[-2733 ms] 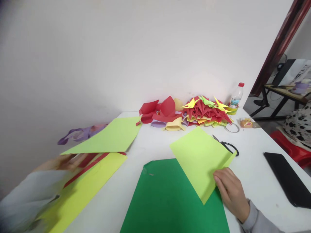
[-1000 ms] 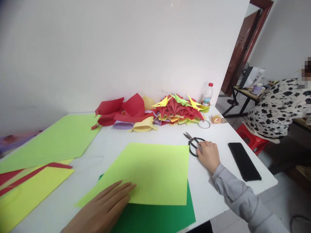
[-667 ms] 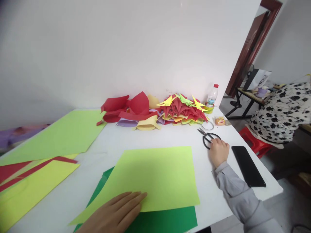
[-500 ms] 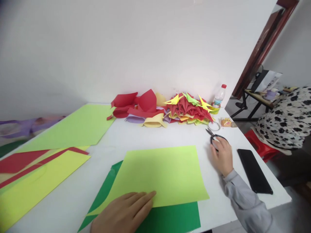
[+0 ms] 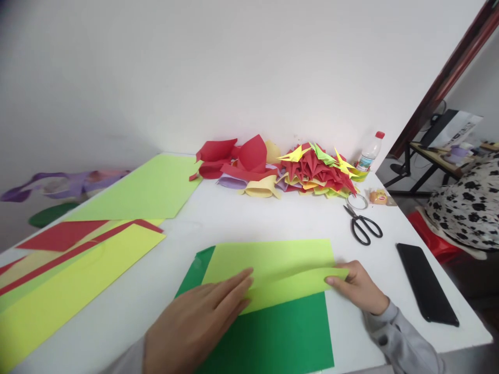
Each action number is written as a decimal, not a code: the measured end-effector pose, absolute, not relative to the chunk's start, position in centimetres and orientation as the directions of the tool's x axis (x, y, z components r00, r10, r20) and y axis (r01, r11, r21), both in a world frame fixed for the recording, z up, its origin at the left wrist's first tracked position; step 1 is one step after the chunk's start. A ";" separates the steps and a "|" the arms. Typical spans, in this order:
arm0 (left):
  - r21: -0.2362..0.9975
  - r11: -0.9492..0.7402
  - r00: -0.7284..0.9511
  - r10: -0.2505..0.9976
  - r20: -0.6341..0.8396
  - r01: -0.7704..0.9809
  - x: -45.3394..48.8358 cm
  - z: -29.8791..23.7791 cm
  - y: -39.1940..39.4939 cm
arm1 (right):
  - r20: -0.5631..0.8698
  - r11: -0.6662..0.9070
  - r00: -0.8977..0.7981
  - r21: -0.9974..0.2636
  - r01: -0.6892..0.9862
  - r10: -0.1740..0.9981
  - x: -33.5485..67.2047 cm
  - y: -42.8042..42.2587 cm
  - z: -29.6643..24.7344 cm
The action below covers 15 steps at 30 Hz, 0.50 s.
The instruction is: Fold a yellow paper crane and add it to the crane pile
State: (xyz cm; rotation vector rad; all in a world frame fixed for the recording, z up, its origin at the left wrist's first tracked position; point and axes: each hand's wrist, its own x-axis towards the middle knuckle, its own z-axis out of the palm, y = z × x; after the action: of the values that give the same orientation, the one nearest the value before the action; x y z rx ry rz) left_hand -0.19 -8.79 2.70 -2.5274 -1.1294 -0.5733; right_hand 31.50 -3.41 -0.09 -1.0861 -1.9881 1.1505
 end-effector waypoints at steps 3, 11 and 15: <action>-0.078 -0.602 0.494 0.566 0.661 0.794 -0.7 3.2 -9.6 | -0.062 0.113 -0.425 -0.921 0.373 0.903 31.6 -3.1 -0.4; 0.744 -0.300 0.147 0.953 0.266 0.596 -6.5 0.4 -7.2 | -0.126 -0.024 -0.353 -0.960 0.280 0.927 32.2 -1.9 -1.5; 0.759 -0.136 0.134 0.989 0.064 0.637 -8.3 -2.0 -7.8 | -0.131 -0.025 -0.345 -0.955 0.295 0.929 31.4 -2.3 -0.9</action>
State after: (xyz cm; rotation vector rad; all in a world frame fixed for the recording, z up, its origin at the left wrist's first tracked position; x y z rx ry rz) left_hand -8.32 -7.82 -1.98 -2.7128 -2.3000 -1.1655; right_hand 31.40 -2.26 -0.94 -1.2897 -1.6692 1.3937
